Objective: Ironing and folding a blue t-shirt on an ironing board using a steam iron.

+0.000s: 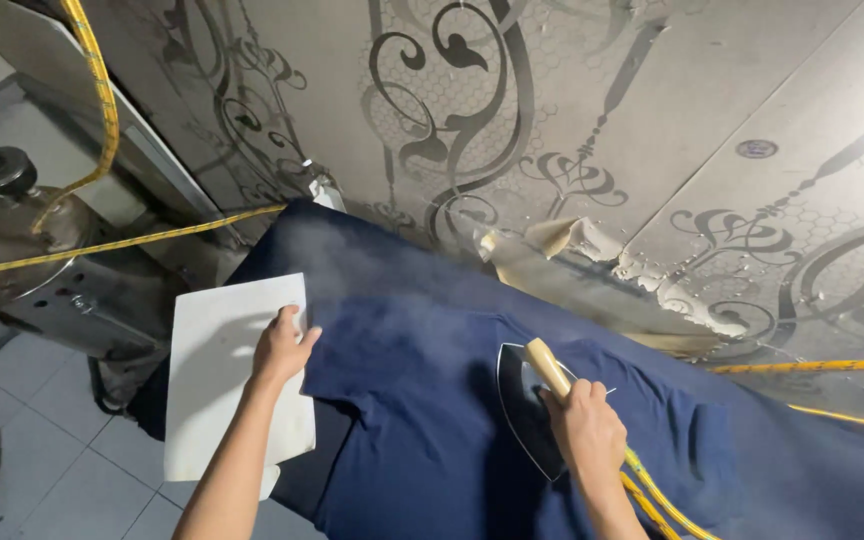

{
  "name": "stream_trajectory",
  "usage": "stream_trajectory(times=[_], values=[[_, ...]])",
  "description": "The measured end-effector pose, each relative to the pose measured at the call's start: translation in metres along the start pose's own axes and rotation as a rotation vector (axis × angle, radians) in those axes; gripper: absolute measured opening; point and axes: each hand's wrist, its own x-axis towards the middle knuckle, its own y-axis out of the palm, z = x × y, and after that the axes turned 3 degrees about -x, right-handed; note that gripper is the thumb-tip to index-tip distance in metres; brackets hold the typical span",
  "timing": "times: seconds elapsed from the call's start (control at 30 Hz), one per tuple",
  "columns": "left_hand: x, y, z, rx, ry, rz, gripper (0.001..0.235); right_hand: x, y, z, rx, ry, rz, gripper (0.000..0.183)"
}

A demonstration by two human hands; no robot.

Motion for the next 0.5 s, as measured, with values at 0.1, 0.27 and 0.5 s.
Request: stream_trajectory(times=[0.1, 0.27, 0.5], values=[[0.017, 0.011, -0.035, 0.162, 0.331, -0.342, 0.062, 0.003, 0.011, 0.001, -0.113, 0.129, -0.009, 0.054], [0.047, 0.03, -0.064, 0.467, 0.312, -0.05, 0.048, 0.002, 0.014, -0.003, -0.18, 0.134, -0.058, 0.056], [-0.015, -0.002, -0.053, 0.195, 0.221, -0.4, 0.05, 0.016, 0.009, -0.02, 0.055, -0.025, 0.154, 0.05]])
